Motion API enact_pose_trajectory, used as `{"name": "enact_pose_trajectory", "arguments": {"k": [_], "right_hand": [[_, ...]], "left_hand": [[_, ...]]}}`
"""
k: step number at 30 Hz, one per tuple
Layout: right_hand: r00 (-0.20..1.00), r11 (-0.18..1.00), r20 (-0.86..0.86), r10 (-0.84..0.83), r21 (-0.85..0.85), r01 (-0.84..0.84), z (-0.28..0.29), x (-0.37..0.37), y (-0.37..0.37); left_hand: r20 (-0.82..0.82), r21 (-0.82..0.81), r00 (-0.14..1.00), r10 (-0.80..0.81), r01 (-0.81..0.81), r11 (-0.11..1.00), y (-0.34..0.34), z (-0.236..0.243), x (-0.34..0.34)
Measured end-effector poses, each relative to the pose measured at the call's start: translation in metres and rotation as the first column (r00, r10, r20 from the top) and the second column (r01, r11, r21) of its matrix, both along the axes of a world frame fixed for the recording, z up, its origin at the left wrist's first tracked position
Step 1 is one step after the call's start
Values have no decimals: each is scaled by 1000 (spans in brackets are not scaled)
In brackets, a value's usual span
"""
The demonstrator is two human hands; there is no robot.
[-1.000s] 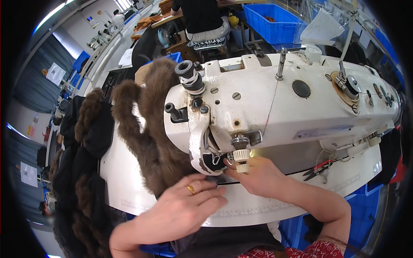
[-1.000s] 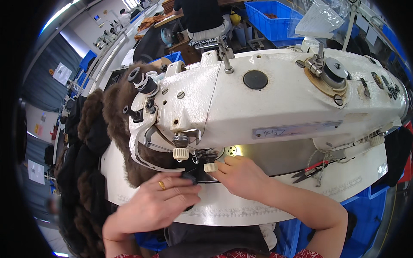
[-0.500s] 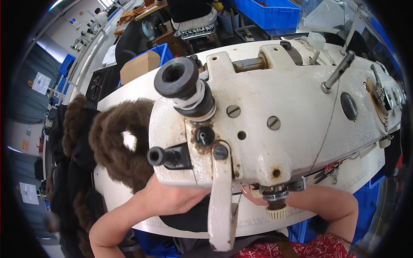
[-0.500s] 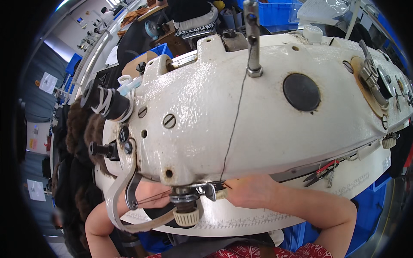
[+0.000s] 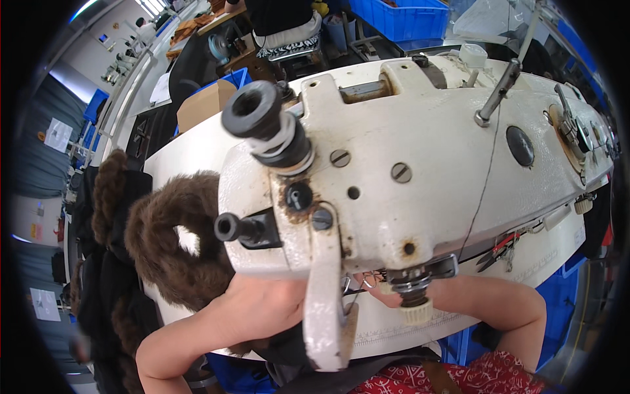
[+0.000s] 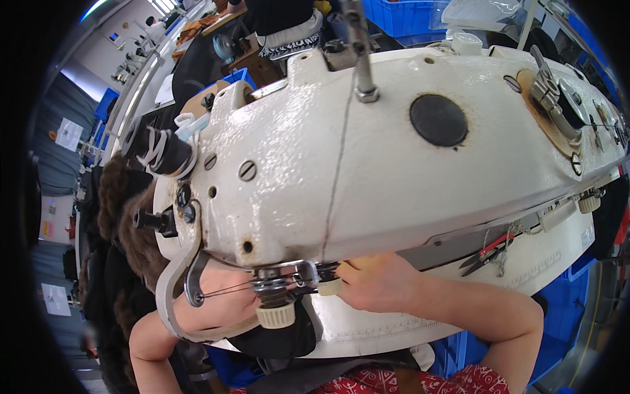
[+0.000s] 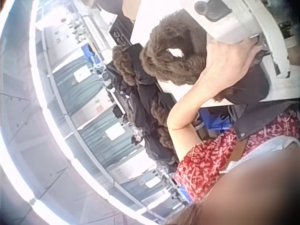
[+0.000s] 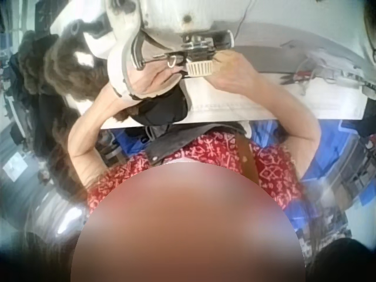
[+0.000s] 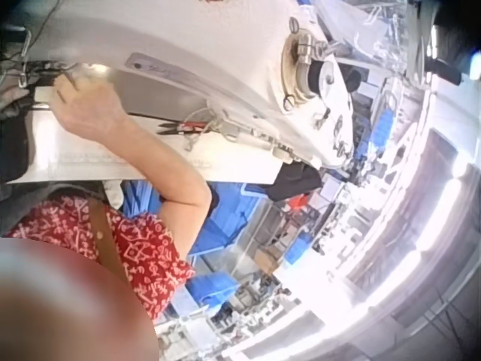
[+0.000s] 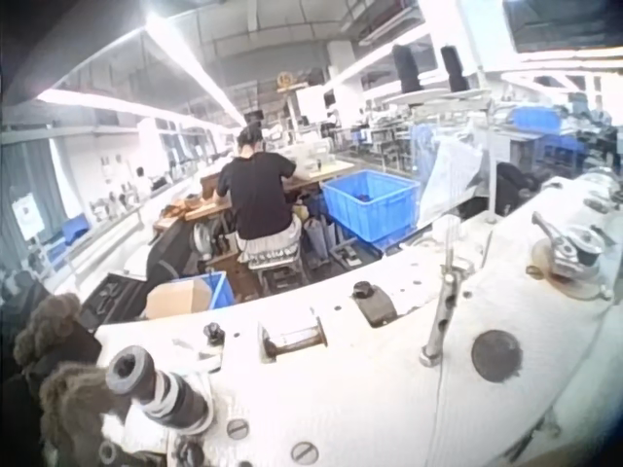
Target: Sewing fur trim onto a garment using an industrial sewing machine.
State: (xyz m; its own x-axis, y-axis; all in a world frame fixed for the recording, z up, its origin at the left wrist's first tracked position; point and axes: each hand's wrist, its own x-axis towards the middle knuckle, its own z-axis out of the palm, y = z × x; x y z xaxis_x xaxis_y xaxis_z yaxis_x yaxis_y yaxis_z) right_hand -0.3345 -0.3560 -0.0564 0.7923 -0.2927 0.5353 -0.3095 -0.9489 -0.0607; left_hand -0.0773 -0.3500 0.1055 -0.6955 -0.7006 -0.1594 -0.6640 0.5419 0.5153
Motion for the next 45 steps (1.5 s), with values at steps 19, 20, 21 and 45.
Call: {"name": "enact_pose_trajectory", "arguments": {"k": [19,20,21,45], "right_hand": [[971,926,77,-228,325,192,39,-4,-4],[972,898,78,-222,406,173,37,-4,-3],[972,862,82,-220,483,154,34,-5,-3],[1000,965,-10,-2,262,4,38,3,7]], "left_hand": [[93,897,659,746,-381,225,-11,-17,-1],[63,875,699,713,-382,297,-9,-19,-1],[32,844,749,662,-375,383,-8,-22,-1],[264,-373,963,60,44,927,10,-45,-5]]}}
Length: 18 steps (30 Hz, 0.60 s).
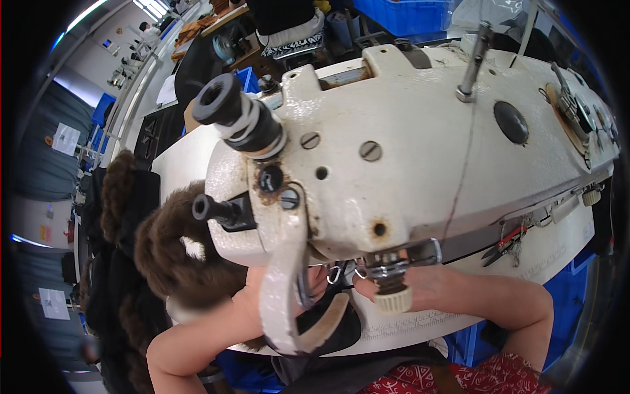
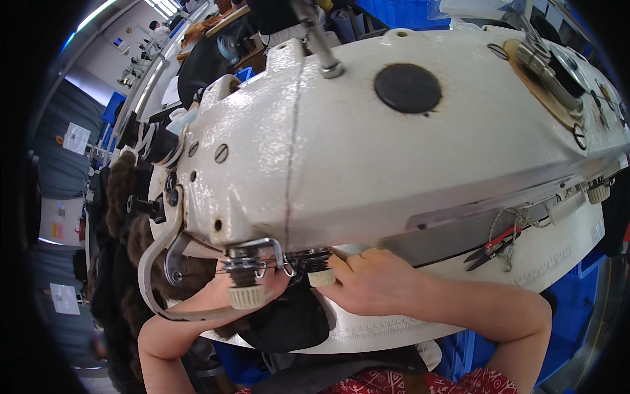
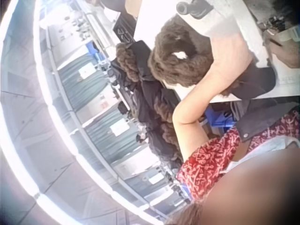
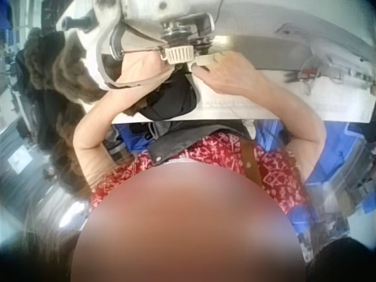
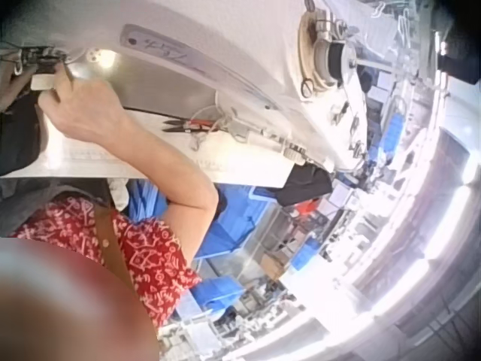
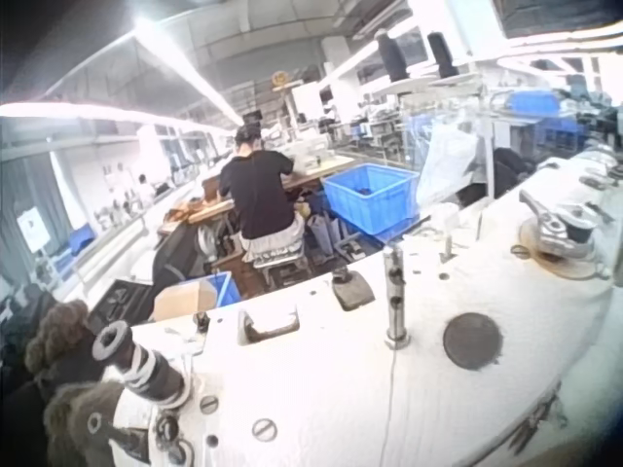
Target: Sewing fur trim onto a garment using an industrial sewing machine.
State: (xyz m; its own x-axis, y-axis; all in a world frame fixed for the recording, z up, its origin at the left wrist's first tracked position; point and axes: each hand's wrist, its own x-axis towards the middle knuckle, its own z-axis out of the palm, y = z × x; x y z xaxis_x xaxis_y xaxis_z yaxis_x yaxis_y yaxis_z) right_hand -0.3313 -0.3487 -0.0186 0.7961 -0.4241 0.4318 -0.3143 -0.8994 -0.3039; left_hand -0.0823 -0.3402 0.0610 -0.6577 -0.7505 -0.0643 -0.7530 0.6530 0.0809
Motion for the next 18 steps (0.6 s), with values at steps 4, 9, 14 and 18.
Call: {"name": "enact_pose_trajectory", "arguments": {"k": [4,9,14,18], "right_hand": [[1000,997,27,11,-83,-8,4,-6,-2],[1000,996,-14,17,-92,-18,12,-11,-3],[999,990,43,-1,-143,7,8,-7,0],[999,980,32,-37,-193,42,4,-5,4]], "left_hand": [[-22,87,978,208,-205,975,5,2,-18],[75,-50,965,252,-249,967,12,5,-30],[159,-278,960,231,-181,944,14,-2,-41],[61,-317,955,289,-256,913,18,-6,-50]]}}
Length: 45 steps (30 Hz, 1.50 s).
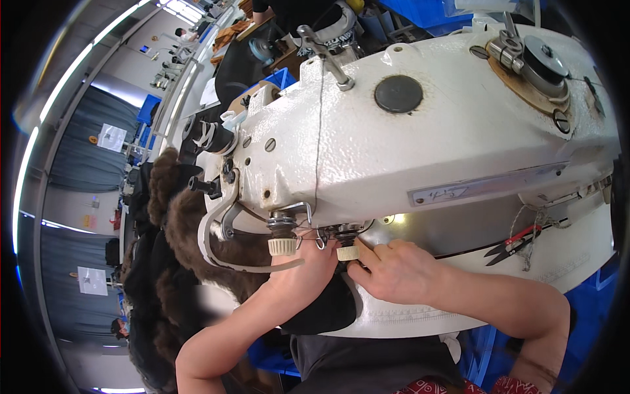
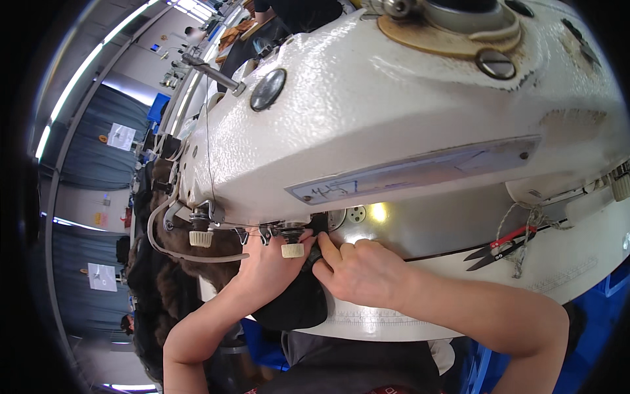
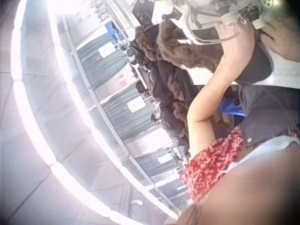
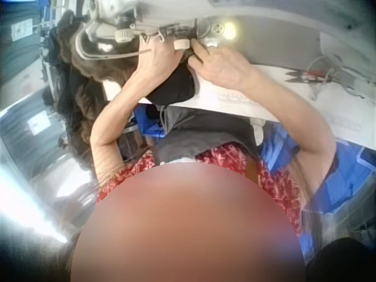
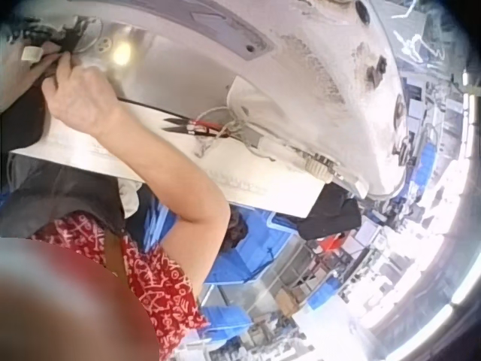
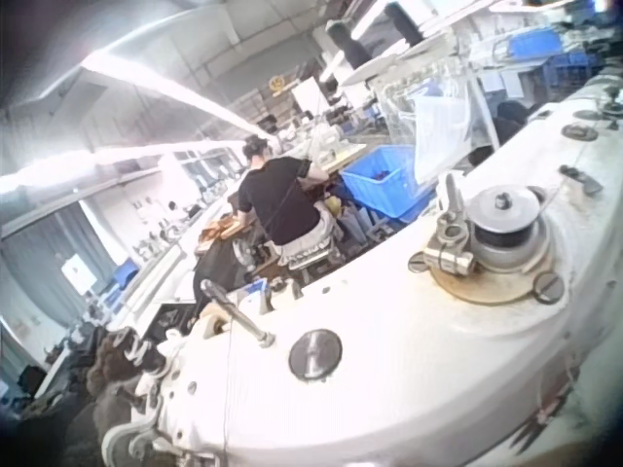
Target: Sewing fur trim onto a garment using an industrial sewing machine.
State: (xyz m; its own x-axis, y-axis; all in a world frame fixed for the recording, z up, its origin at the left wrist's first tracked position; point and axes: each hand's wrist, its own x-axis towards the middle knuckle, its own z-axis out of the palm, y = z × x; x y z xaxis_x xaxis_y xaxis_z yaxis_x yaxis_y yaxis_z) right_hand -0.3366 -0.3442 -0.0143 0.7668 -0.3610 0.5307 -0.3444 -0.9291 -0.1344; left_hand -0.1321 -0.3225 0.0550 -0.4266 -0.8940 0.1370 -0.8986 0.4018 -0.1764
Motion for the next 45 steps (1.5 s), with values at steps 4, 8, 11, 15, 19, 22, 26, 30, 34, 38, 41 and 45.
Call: {"name": "enact_pose_trajectory", "arguments": {"k": [4,8,11,15,19,22,26,30,34,38,41,45], "right_hand": [[999,999,0,-41,-29,41,-1,1,4],[998,999,-28,-53,-8,53,0,2,5],[997,999,-60,-53,-17,52,1,2,5],[997,999,-63,-54,-3,54,3,3,6],[996,998,-65,-68,-7,67,4,3,7],[994,995,-54,-92,-30,90,4,4,8],[994,998,-80,-70,-5,70,3,3,7],[996,998,-69,-56,14,57,0,3,6],[997,997,24,-69,-14,70,-2,1,5],[997,989,7,-72,129,71,-2,-2,6],[978,984,103,-180,34,177,-2,-4,3],[974,985,151,-169,56,162,-3,-3,-5]], "left_hand": [[-29,5,999,19,-19,1000,0,-1,0],[-204,116,972,120,-98,988,-6,-2,4],[-227,29,971,82,-77,997,-9,-6,3],[-243,28,968,55,-50,998,-7,-7,1],[-112,0,992,53,-54,999,-6,-8,-3],[-66,24,988,139,-137,990,-5,-10,-8],[-319,-23,938,133,-148,989,-7,-7,-11],[-420,138,876,237,-197,971,-7,3,-10],[-409,179,892,195,-131,975,-8,11,-10],[-429,166,885,180,-119,979,-8,7,-9],[-326,43,937,126,-118,992,-8,-1,-7],[-281,-39,955,98,-113,993,-5,-10,-3]]}}
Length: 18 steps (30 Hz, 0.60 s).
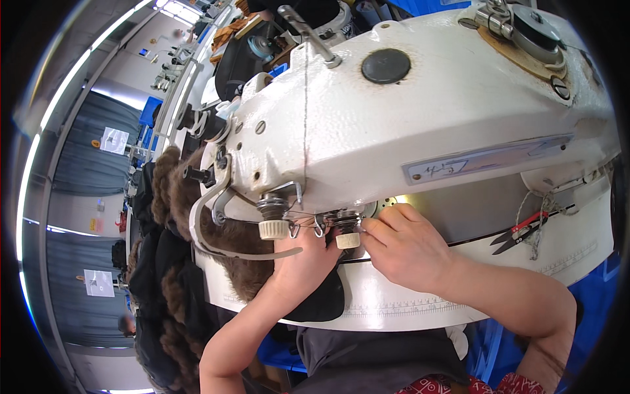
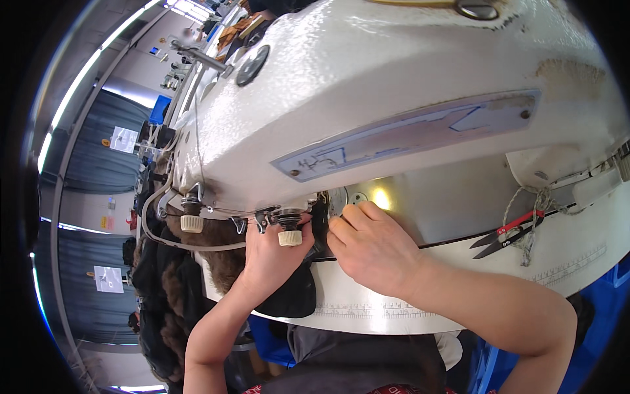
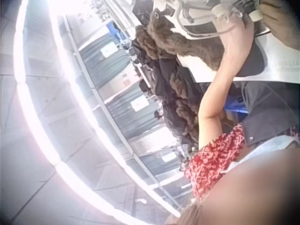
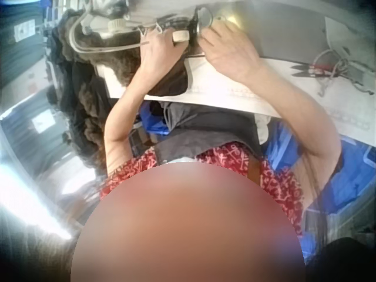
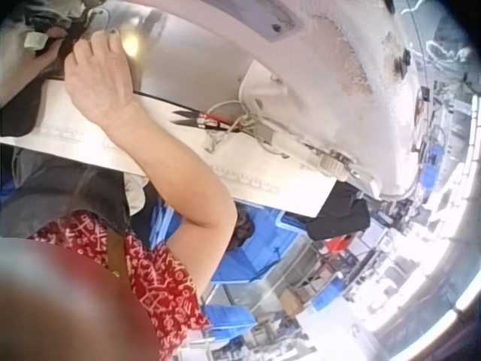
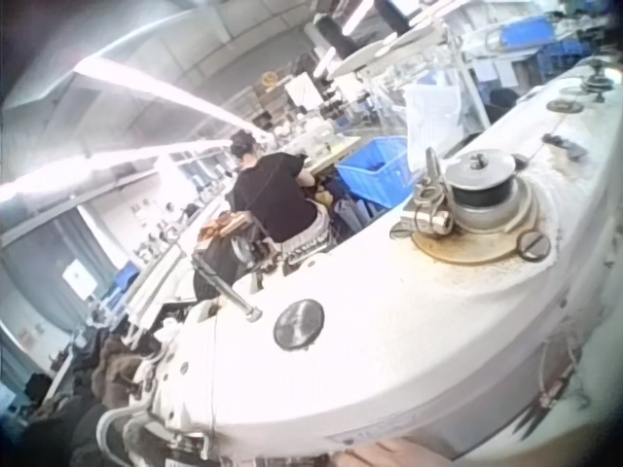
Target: Sewing fur trim onto a garment using an industrial sewing machine.
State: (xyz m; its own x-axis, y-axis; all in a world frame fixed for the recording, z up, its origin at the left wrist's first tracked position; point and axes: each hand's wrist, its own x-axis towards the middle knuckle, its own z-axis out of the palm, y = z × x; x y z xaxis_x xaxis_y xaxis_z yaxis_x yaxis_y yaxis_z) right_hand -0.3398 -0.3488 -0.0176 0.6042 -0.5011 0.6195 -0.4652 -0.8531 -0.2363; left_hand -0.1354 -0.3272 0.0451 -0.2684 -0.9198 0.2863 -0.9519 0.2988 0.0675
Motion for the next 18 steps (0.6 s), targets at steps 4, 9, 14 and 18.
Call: {"name": "enact_pose_trajectory", "arguments": {"k": [4,9,14,18], "right_hand": [[994,987,24,111,114,-113,3,0,1],[983,955,26,180,235,-181,7,-2,0],[978,945,24,206,253,-206,5,-3,-2],[980,950,12,199,241,-196,5,-2,-1]], "left_hand": [[30,43,999,21,-23,999,1,0,5],[-31,184,999,11,-5,983,-4,8,9],[-53,164,998,25,-15,986,-2,10,3],[-42,156,994,103,-95,983,-1,7,1]]}}
